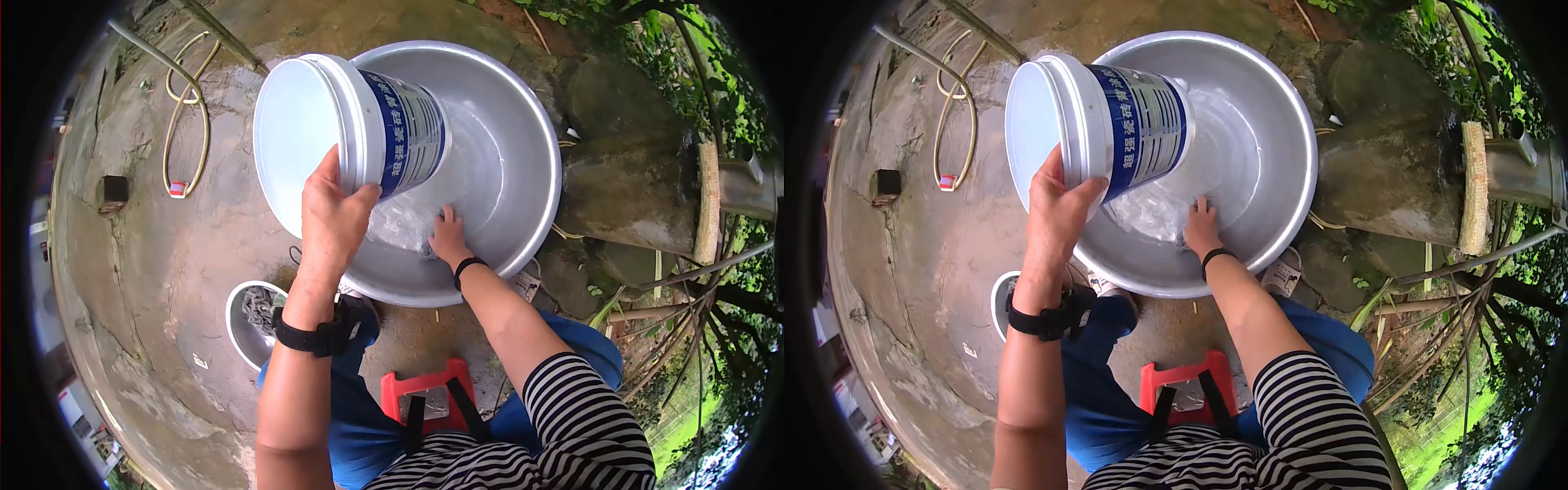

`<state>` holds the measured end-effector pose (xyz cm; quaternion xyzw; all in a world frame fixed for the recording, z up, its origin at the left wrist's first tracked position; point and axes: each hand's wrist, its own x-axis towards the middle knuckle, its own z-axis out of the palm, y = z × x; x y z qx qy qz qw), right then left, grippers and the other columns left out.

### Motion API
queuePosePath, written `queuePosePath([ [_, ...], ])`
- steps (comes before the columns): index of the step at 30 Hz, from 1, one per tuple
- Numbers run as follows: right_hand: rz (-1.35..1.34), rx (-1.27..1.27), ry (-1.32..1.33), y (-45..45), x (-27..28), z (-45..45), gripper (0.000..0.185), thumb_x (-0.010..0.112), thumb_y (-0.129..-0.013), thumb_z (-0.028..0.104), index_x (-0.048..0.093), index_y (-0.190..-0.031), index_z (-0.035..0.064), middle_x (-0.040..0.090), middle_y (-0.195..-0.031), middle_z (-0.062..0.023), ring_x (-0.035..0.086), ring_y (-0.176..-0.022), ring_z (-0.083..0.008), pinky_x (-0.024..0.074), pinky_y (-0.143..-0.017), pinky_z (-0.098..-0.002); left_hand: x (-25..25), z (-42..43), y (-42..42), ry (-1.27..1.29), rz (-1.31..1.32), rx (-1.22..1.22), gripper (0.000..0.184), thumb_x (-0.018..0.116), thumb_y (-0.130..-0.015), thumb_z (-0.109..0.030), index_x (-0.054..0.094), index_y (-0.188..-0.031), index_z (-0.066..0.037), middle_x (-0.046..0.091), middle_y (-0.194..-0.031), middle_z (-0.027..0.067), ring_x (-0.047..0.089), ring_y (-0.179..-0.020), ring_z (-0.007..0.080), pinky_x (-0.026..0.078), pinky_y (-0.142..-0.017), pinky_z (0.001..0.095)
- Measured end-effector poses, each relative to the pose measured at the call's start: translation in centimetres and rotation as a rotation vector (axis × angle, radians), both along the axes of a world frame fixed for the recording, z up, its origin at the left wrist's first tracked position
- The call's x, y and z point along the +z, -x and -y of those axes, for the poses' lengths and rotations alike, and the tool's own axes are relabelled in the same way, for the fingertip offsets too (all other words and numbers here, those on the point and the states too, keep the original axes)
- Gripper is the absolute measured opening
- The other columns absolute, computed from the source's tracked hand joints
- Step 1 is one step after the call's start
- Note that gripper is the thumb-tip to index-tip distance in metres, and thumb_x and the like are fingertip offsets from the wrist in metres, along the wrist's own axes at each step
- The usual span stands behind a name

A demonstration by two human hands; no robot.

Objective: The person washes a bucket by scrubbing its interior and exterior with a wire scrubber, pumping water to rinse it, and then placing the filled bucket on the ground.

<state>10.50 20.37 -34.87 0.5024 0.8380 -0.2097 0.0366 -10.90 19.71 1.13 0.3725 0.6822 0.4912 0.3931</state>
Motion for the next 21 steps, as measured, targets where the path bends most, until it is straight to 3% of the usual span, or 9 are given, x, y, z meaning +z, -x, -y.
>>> queuePosePath([
  [2, -0.049, -0.024, 0.277, 1.4, 0.4, 2.1, 0.064, 0.075, -0.077, 0.014, 0.044, -0.131, 0.0005, 0.037, -0.141, -0.0244, 0.041, -0.127, -0.0458, 0.0481, -0.099, -0.0513, -0.9, -0.1, 0.2, -0.048, 0.125, 0.017, 0.050, 0.058, -0.078, 0.010, 0.059, -0.128, 0.006, 0.071, -0.107, 0.0115, 0.067, -0.096, 0.0155, 0.052, -0.088, 0.0290],
  [3, -0.058, -0.015, 0.257, 1.4, 0.1, 1.9, 0.064, 0.075, -0.077, 0.014, 0.044, -0.131, 0.0005, 0.037, -0.141, -0.0244, 0.041, -0.127, -0.0458, 0.0481, -0.099, -0.0513, -0.9, -0.1, 0.4, -0.022, 0.162, 0.013, 0.051, 0.060, -0.078, 0.011, 0.058, -0.128, 0.005, 0.070, -0.110, 0.0104, 0.066, -0.099, 0.0157, 0.052, -0.091, 0.0288],
  [5, -0.323, -0.267, 0.082, 0.0, -0.5, 0.0, 0.061, 0.078, -0.069, 0.009, 0.052, -0.123, 0.0013, 0.047, -0.136, -0.0241, 0.049, -0.124, -0.0425, 0.0448, -0.101, -0.0456, 0.1, 0.0, 0.4, -0.025, 0.249, 0.009, 0.053, 0.062, -0.077, 0.011, 0.058, -0.129, 0.004, 0.070, -0.110, 0.0097, 0.066, -0.100, 0.0158, 0.052, -0.092, 0.0294],
  [6, -0.323, -0.253, 0.059, -0.5, 2.1, -1.7, 0.061, 0.078, -0.069, 0.009, 0.052, -0.123, 0.0013, 0.047, -0.136, -0.0241, 0.049, -0.124, -0.0425, 0.0448, -0.101, -0.0456, 0.6, 0.1, 0.4, -0.041, 0.288, -0.003, 0.053, 0.063, -0.077, 0.011, 0.058, -0.129, 0.003, 0.070, -0.110, 0.0092, 0.066, -0.100, 0.0159, 0.052, -0.092, 0.0297],
  [10, -0.531, -0.595, 0.183, -3.9, 15.4, -10.7, 0.056, 0.074, -0.069, 0.009, 0.054, -0.121, 0.0004, 0.064, -0.116, -0.0213, 0.065, -0.105, -0.0380, 0.0506, -0.092, -0.0410, 1.8, 0.2, 0.6, -0.125, 0.347, -0.057, 0.051, 0.065, -0.076, 0.009, 0.061, -0.127, 0.002, 0.070, -0.109, 0.0081, 0.066, -0.098, 0.0159, 0.052, -0.091, 0.0299],
  [12, -0.656, -0.725, 0.054, -5.5, 21.6, -13.2, 0.057, 0.073, -0.069, 0.009, 0.054, -0.122, -0.0005, 0.063, -0.119, -0.0202, 0.063, -0.112, -0.0333, 0.0485, -0.097, -0.0389, 2.8, 0.2, 0.8, -0.094, 0.383, -0.087, 0.050, 0.070, -0.075, 0.005, 0.062, -0.125, -0.001, 0.071, -0.109, 0.0069, 0.067, -0.097, 0.0153, 0.052, -0.091, 0.0321],
  [16, -1.043, -0.515, -0.078, -6.1, 37.1, -10.9, 0.054, 0.062, -0.073, -0.005, 0.053, -0.126, 0.0005, 0.061, -0.125, -0.0180, 0.057, -0.123, -0.0251, 0.0442, -0.103, -0.0349, 3.5, -0.1, 0.1, -0.135, 0.414, -0.105, 0.048, 0.073, -0.075, 0.002, 0.063, -0.123, -0.001, 0.072, -0.106, 0.0071, 0.068, -0.094, 0.0154, 0.054, -0.088, 0.0315],
  [19, -1.028, -0.302, -0.310, -5.2, 42.6, -7.4, 0.055, 0.060, -0.076, -0.009, 0.054, -0.129, 0.0018, 0.062, -0.126, -0.0155, 0.057, -0.123, -0.0232, 0.0437, -0.104, -0.0337, 3.4, -0.1, -1.2, -0.170, 0.387, -0.129, 0.045, 0.074, -0.078, -0.001, 0.063, -0.122, 0.002, 0.072, -0.104, 0.0079, 0.068, -0.088, 0.0137, 0.055, -0.080, 0.0289],
  [21, -1.006, -0.239, -0.318, -4.3, 43.9, -5.2, 0.053, 0.060, -0.077, -0.008, 0.055, -0.129, 0.0021, 0.063, -0.126, -0.0141, 0.058, -0.122, -0.0227, 0.0441, -0.104, -0.0341, 3.2, 0.1, -2.3, -0.182, 0.313, -0.160, 0.045, 0.073, -0.079, -0.001, 0.062, -0.122, 0.003, 0.072, -0.104, 0.0078, 0.068, -0.089, 0.0133, 0.055, -0.081, 0.0288],
])
